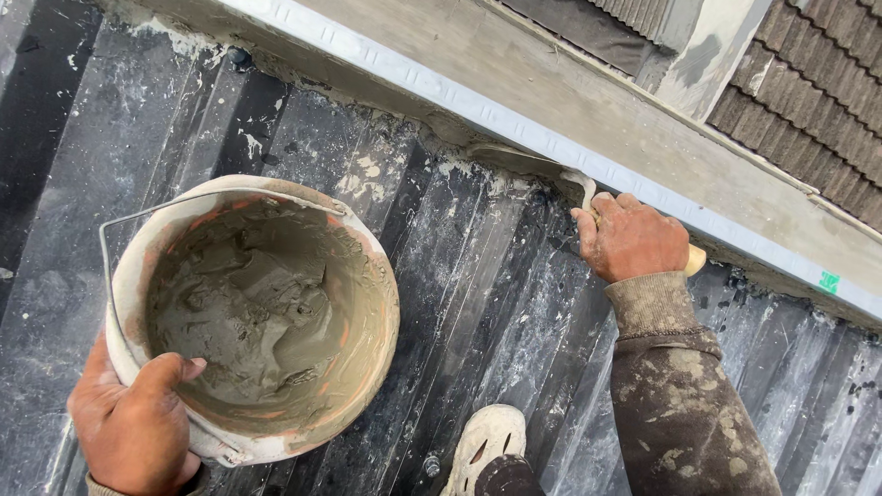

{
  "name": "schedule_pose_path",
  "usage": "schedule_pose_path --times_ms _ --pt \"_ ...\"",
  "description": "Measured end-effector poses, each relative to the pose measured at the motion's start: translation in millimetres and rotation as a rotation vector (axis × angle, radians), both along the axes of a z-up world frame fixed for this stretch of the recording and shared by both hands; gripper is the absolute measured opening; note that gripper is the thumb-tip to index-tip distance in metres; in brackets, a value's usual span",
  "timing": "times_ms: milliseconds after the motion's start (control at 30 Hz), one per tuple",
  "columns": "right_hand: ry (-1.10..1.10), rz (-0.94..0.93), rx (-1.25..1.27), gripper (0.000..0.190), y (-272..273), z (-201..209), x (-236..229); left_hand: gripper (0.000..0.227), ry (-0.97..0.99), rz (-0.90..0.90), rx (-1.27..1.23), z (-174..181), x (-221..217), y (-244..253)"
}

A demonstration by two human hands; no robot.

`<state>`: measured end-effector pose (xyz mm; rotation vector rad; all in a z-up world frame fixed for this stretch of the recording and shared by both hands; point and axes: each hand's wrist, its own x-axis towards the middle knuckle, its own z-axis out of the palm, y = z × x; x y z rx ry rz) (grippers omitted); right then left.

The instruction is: The person applies mortar using a trowel to the seam where a metal roof meets a concrete wall, repeatedly scooping material from a bucket and smoothing it into place.

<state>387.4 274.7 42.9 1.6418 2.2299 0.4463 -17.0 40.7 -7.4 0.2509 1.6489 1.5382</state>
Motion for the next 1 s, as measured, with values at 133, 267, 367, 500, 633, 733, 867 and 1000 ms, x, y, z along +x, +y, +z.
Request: schedule_pose_path --times_ms 133,267,367,500,633,733,867,1000 --pt "-0.023 -0.03 0.043 0.034 -12.8 23.6 18.2 0.075 0.009 -0.019 0.0 1.7 -2.7 0.5" --pt "0.005 0.103 0.189 0.027 -46.8 29.7 37.0 0.074 -0.013 -0.022 -0.005 2.2 -7.2 -0.8" --pt "0.05 0.212 0.237 0.025 -42.3 5.9 32.9 0.071 -0.04 -0.011 -0.063 1.0 -9.8 2.3" --pt "0.033 0.277 0.156 0.028 -18.3 -24.7 8.4 0.07 -0.072 -0.01 -0.042 1.8 -10.0 2.8" --pt "0.013 0.155 0.076 0.033 6.4 -22.0 -34.2 0.07 -0.085 -0.014 -0.062 5.9 -8.3 7.0" --pt "-0.068 0.038 -0.015 0.036 15.8 -3.9 -61.1 0.071 -0.084 -0.022 -0.05 8.2 -6.6 6.6" --pt "-0.066 0.004 -0.047 0.037 18.7 19.1 -77.7 0.07 -0.022 -0.056 -0.079 7.3 -6.3 4.1" --pt "-0.075 0.001 0.047 0.035 -1.6 57.2 -65.1 0.072 -0.037 -0.07 -0.026 6.9 -7.8 -0.1"
